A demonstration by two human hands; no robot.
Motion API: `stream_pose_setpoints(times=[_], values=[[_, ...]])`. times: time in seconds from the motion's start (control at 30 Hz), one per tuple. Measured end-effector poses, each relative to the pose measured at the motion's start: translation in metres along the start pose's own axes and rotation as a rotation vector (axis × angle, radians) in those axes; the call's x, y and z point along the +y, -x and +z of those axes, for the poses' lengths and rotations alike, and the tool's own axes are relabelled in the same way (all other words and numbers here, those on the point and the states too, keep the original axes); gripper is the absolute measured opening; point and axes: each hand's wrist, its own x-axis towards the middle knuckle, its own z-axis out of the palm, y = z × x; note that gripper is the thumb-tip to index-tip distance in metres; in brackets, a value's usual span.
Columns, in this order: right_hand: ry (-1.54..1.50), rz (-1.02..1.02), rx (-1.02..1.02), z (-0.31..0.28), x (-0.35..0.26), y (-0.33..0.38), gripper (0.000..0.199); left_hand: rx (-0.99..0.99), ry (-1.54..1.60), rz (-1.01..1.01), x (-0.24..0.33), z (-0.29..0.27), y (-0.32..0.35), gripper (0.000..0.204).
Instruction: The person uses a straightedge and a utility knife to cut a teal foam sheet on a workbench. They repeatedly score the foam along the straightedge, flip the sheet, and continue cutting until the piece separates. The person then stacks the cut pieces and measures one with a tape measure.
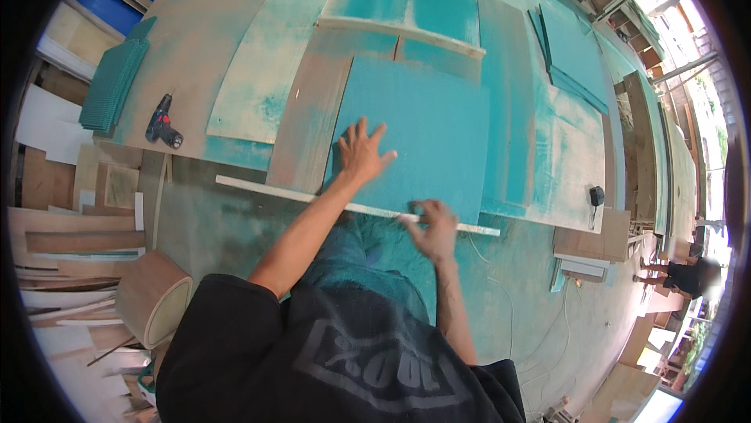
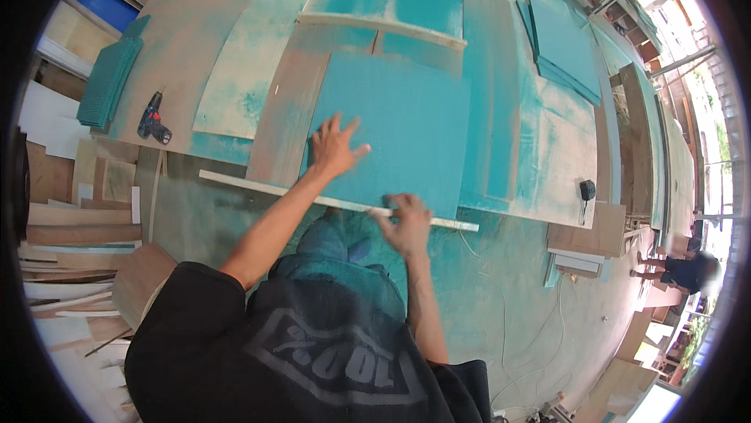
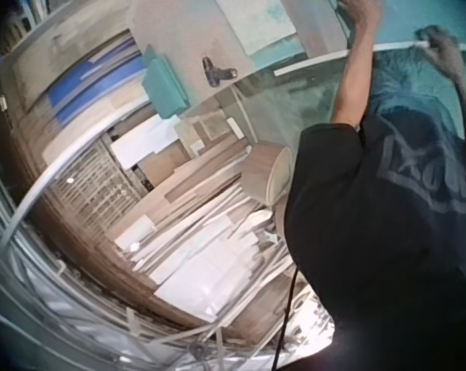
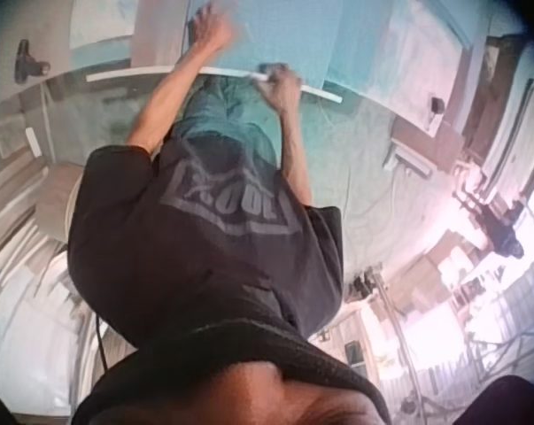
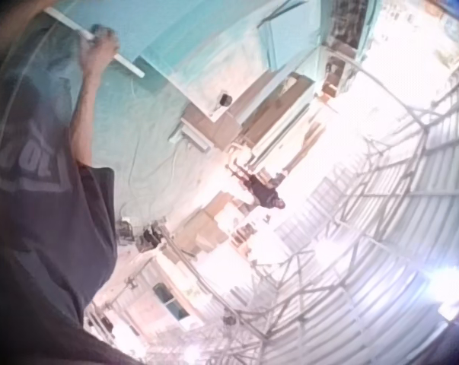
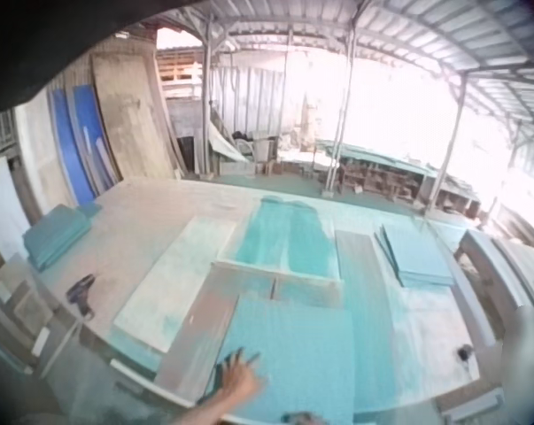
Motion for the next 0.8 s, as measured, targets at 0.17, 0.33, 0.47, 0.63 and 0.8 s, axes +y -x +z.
stream_pose_setpoints(times=[0.17, 0.33, 0.47, 0.63, 0.8], values=[[0.500, 0.514, 0.286, -0.014, 0.082, -0.008, 0.075, 0.022, 0.055, -0.365, -0.035, -0.013, -0.010, 0.085], [0.370, 0.689, 0.021, -0.029, 0.079, -0.032, 0.087, 0.082, 0.138, -0.314, -0.041, -0.012, -0.008, 0.086], [0.396, 0.623, 0.141, -0.022, 0.080, -0.025, 0.089, 0.162, 0.153, -0.303, -0.042, -0.006, -0.009, 0.087], [0.433, 0.622, 0.181, -0.020, 0.081, -0.025, 0.088, 0.189, 0.172, -0.292, -0.035, -0.004, -0.015, 0.078], [0.432, 0.644, 0.191, -0.019, 0.078, -0.028, 0.088, 0.168, 0.141, -0.287, -0.039, -0.005, -0.016, 0.079]])
